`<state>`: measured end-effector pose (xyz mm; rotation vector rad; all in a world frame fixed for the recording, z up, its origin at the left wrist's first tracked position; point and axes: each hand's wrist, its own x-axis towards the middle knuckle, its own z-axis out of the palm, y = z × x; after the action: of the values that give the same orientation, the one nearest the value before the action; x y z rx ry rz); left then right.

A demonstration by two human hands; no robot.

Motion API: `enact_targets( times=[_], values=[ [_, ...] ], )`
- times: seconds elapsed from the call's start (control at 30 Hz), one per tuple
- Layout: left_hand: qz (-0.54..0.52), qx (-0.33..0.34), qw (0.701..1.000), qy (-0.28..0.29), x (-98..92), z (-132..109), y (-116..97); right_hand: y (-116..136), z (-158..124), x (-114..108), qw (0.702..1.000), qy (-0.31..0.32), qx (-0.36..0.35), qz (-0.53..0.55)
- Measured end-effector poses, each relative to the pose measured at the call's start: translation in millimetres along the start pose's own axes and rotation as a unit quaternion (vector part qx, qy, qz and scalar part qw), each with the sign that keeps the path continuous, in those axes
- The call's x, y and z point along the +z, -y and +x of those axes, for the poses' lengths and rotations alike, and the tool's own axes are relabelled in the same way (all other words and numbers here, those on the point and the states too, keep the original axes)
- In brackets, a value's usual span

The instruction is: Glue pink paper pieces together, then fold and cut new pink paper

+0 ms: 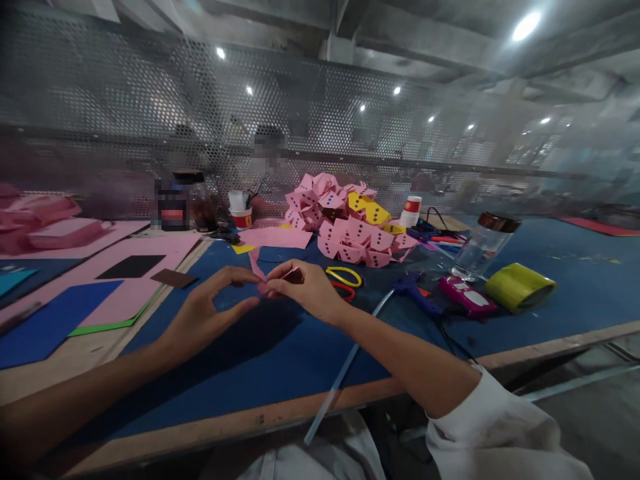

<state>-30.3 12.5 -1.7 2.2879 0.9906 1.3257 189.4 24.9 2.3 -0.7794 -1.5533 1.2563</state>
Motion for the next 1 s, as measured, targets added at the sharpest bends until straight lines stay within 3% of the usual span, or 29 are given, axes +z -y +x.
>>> enact_targets(
  times=[0.13,0.33,0.6,0.9,1.0],
  values=[
    [0.014,0.023,1.0,-0.006,5.1,-2.4,0.7,0.8,-3.2,5.0,1.0,0.017,0.002,-0.008],
    [0.011,-0.004,1.0,0.012,5.2,-2.8,7.4,-3.6,-1.8,2.8,1.0,0.002,-0.015,-0.021],
    [0.064,0.028,0.997,-0.009,5.8,-3.5,11.8,-7.6,-0.2,-2.8,0.984,-0.065,-0.078,-0.144],
    [0.099,0.01,0.995,0.029,12.9,14.1,8.8,-6.4,-1.6,-0.3,0.985,-0.041,-0.088,-0.146],
    [0.085,0.0,0.996,0.017,13.7,14.6,8.6,-9.4,0.4,-3.3,0.984,-0.046,-0.087,-0.149]
  ],
)
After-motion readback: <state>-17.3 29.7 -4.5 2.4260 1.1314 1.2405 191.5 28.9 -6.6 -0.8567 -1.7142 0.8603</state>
